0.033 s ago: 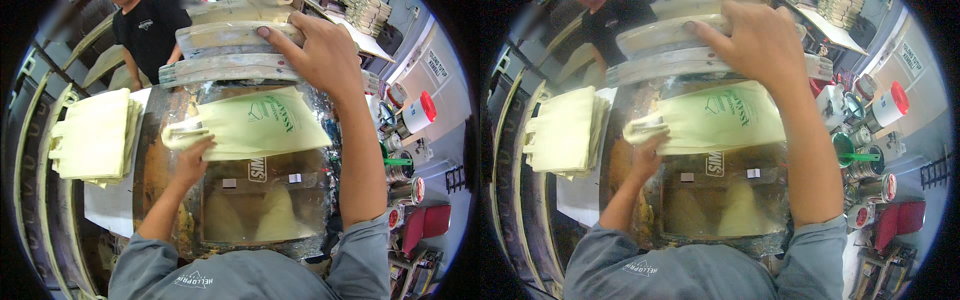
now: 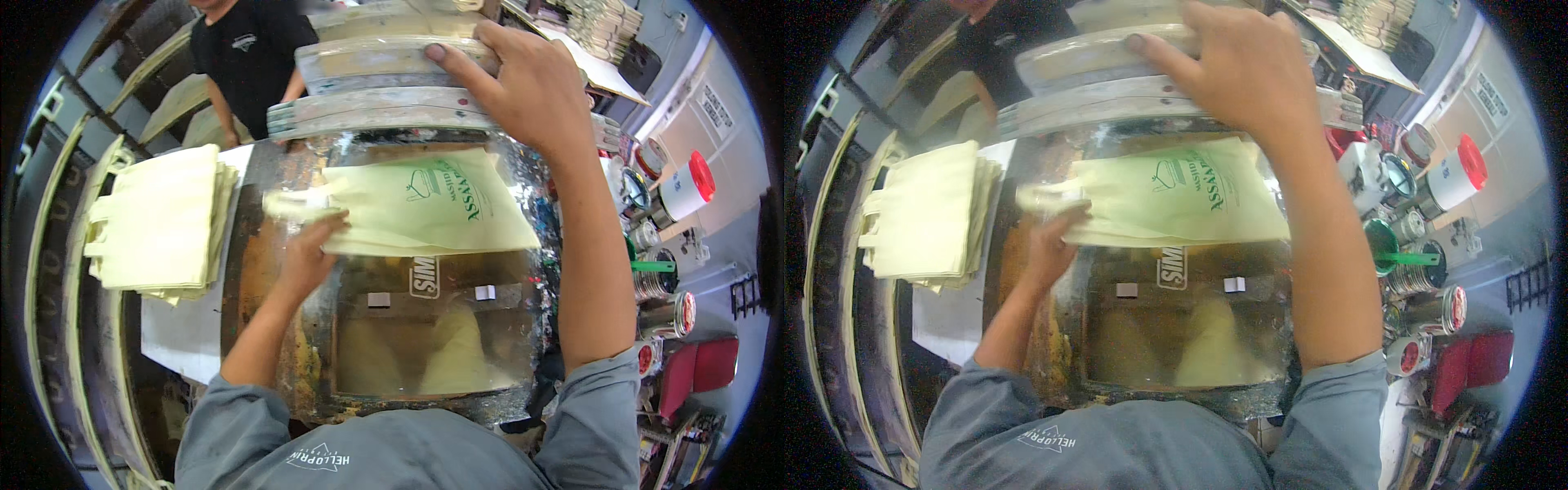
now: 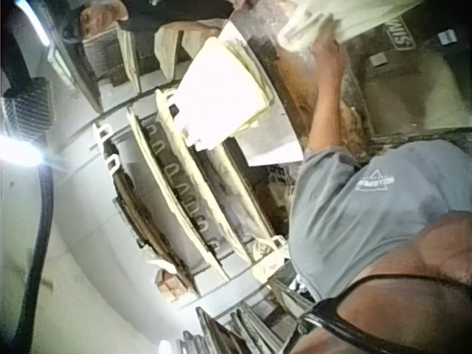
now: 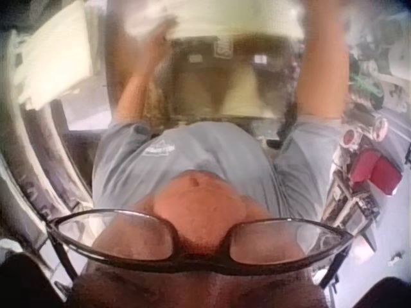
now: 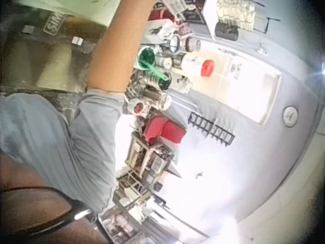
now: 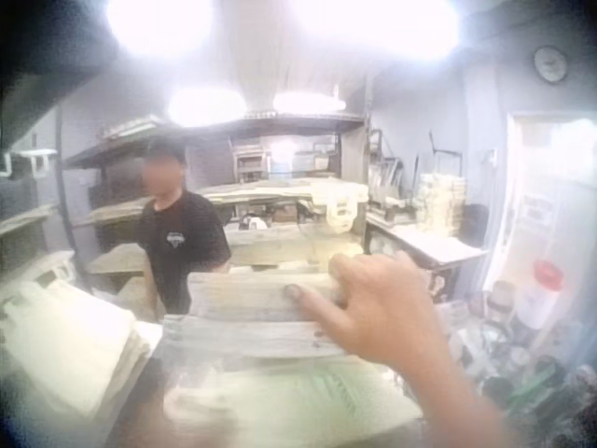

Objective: The person performs screen printing on tote bags by placing a bag on the base, lowering the screen, and using a squeegee to spread green ink across the stencil.

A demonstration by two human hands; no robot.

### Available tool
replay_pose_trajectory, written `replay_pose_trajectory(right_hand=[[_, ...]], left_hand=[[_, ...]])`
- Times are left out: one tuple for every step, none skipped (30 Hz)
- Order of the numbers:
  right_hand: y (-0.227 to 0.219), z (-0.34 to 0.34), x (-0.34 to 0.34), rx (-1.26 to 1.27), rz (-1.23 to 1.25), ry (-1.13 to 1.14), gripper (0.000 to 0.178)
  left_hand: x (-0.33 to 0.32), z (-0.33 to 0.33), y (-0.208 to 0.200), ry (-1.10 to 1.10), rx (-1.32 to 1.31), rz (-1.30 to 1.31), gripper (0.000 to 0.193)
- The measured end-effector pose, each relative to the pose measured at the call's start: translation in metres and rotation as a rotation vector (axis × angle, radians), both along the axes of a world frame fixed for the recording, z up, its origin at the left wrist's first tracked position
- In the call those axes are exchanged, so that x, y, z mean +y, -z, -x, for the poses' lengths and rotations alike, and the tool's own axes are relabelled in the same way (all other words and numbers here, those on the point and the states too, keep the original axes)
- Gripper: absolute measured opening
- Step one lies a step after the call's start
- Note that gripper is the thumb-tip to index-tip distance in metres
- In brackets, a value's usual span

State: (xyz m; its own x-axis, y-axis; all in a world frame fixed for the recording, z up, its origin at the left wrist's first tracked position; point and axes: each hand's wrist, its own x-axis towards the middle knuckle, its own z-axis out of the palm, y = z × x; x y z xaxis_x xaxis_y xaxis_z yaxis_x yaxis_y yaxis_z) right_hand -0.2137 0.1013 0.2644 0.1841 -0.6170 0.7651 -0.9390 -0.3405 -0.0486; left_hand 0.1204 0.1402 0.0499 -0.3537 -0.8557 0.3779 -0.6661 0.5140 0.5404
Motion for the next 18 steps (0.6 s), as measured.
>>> replay_pose_trajectory(right_hand=[[-0.001,-0.001,0.001,0.014,-0.040,0.029,0.066],[-0.001,-0.002,0.003,0.021,-0.082,0.058,0.066],[-0.001,-0.003,0.006,0.031,-0.111,0.084,0.066],[0.002,-0.004,0.009,0.039,-0.073,0.065,0.065],[0.003,-0.004,0.012,0.023,-0.030,0.020,0.064],[0.005,-0.004,0.014,0.013,-0.042,0.022,0.063],[0.005,-0.003,0.016,0.003,-0.053,0.033,0.062],[0.006,-0.003,0.016,-0.005,-0.052,0.021,0.061],[0.006,-0.003,0.017,-0.009,-0.052,0.011,0.060],[0.006,-0.004,0.017,-0.017,-0.006,-0.019,0.059],[0.006,-0.005,0.017,-0.019,-0.024,0.001,0.058],[0.006,-0.006,0.018,-0.025,-0.001,-0.001,0.058],[0.005,-0.009,0.019,-0.031,0.022,-0.007,0.057],[0.004,-0.010,0.019,-0.048,0.007,-0.006,0.056],[0.004,-0.012,0.021,-0.029,0.038,-0.014,0.055],[0.003,-0.013,0.022,-0.014,-0.011,0.013,0.055],[0.003,-0.013,0.024,-0.001,-0.053,0.056,0.054],[0.003,-0.013,0.025,-0.010,-0.056,0.038,0.053]], left_hand=[[-0.011,-0.012,-0.020,0.032,-0.030,0.130,0.040],[-0.020,-0.026,-0.039,0.041,-0.054,0.120,0.038],[-0.028,-0.042,-0.058,0.039,-0.050,0.136,0.037],[-0.035,-0.060,-0.075,0.020,-0.069,0.125,0.036],[-0.041,-0.080,-0.092,0.037,-0.062,0.147,0.036],[-0.046,-0.102,-0.111,0.026,-0.070,0.131,0.036],[-0.052,-0.122,-0.128,-0.001,-0.018,0.077,0.035],[-0.057,-0.143,-0.143,-0.048,-0.065,0.131,0.032],[-0.061,-0.163,-0.156,-0.106,-0.088,0.160,0.028],[-0.066,-0.183,-0.166,-0.162,-0.087,0.143,0.025],[-0.070,-0.204,-0.171,-0.212,-0.064,0.137,0.023],[-0.076,-0.227,-0.174,-0.261,-0.055,0.132,0.023],[-0.083,-0.250,-0.173,-0.304,-0.033,0.124,0.022],[-0.091,-0.274,-0.169,-0.402,-0.036,0.094,0.023],[-0.097,-0.298,-0.161,-0.465,-0.014,0.071,0.024],[-0.100,-0.320,-0.149,-0.498,-0.019,0.118,0.027],[-0.101,-0.339,-0.134,-0.569,-0.102,0.186,0.032],[-0.099,-0.353,-0.119,-0.665,-0.108,0.196,0.033]])
